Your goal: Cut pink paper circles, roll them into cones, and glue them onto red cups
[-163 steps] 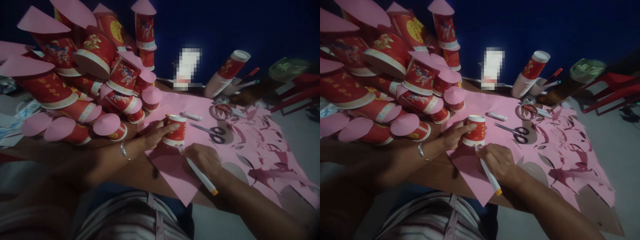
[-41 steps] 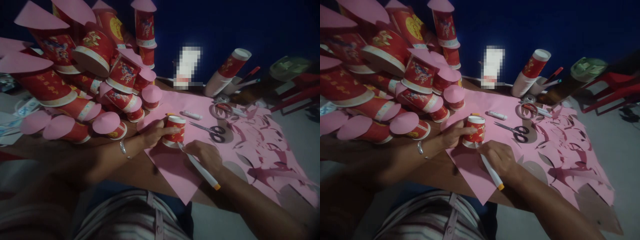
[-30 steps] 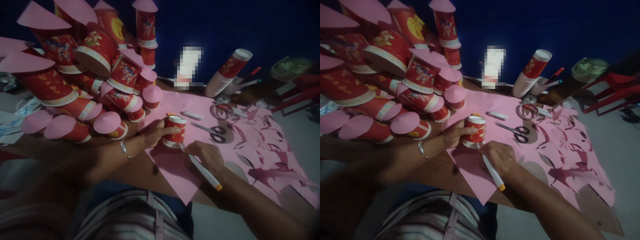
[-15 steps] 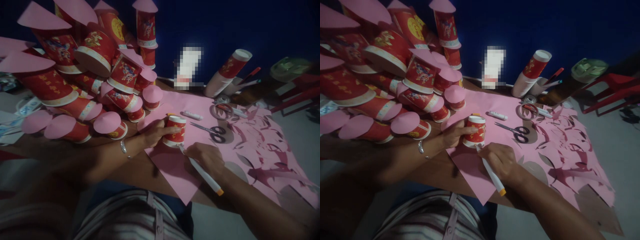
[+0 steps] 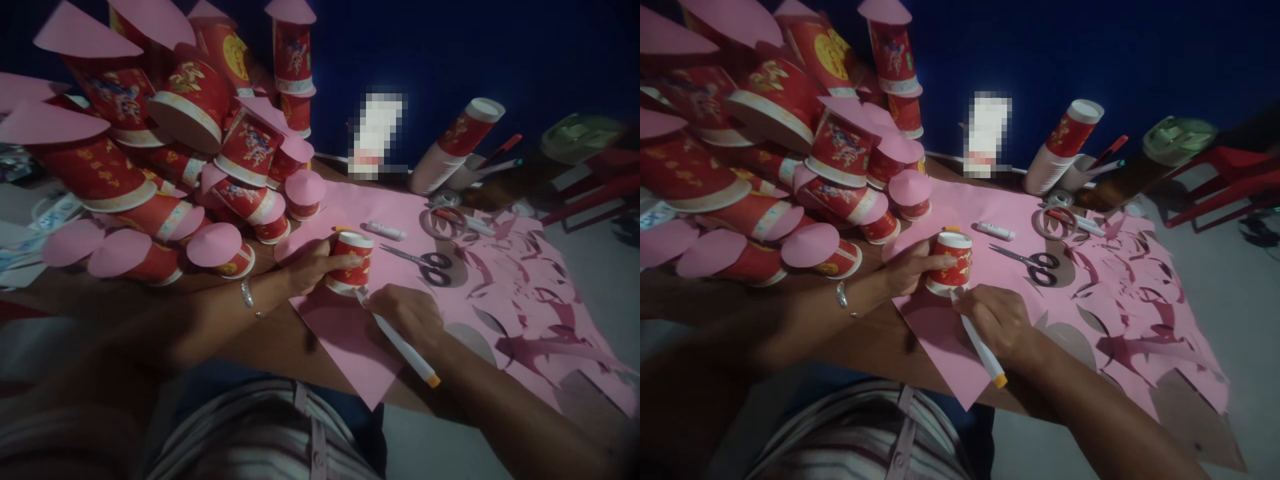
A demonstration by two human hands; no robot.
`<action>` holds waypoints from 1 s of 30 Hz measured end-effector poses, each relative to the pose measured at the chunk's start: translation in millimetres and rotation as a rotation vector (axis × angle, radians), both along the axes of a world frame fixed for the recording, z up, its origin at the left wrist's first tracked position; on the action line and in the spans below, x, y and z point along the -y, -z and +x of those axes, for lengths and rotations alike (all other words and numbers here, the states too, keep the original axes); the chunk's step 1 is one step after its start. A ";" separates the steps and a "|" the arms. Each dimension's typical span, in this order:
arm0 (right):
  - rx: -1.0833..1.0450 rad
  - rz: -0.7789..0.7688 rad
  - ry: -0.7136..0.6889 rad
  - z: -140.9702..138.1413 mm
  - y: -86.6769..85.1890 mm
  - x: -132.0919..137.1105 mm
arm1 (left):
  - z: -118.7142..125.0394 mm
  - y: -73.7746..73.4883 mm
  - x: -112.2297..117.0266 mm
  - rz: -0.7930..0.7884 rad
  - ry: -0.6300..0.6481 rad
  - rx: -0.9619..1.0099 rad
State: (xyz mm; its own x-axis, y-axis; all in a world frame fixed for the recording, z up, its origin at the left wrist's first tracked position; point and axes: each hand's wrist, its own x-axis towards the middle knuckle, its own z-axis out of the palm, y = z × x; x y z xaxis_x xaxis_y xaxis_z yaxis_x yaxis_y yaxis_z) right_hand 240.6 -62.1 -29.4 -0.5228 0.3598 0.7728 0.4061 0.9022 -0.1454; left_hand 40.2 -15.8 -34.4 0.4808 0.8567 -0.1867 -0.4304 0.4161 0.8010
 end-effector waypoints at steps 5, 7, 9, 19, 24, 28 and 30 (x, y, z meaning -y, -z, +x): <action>0.014 -0.014 0.000 -0.9 2.3 -0.2 | 0.4 -1.0 0.4 0.000 -0.005 -0.026; 0.026 -0.019 0.001 -1.0 1.8 -0.4 | 0.5 -1.1 0.4 -0.001 0.001 -0.034; 0.024 -0.018 -0.005 -0.8 0.9 -0.6 | 0.4 -1.1 0.4 0.011 0.007 -0.037; 0.021 -0.033 -0.020 0.1 0.9 -1.4 | -0.7 0.7 0.3 0.042 0.010 -0.046; 0.029 -0.029 -0.005 -2.1 -11.1 -3.6 | -0.6 -1.1 0.9 0.022 0.018 -0.045; 0.015 -0.011 0.014 -2.3 -11.5 -4.6 | -1.0 -1.3 0.9 0.006 0.015 -0.043; 0.008 -0.011 0.035 -2.2 -8.8 -4.6 | -1.3 -0.9 0.7 0.003 0.019 -0.035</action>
State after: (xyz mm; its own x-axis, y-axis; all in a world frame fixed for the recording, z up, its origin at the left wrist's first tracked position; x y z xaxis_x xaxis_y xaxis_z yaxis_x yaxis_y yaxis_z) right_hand 238.4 -57.5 -20.6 -0.5160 0.3867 0.7643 0.4387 0.8857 -0.1519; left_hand 38.9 -16.5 -33.5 0.4902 0.8481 -0.2012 -0.3937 0.4213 0.8170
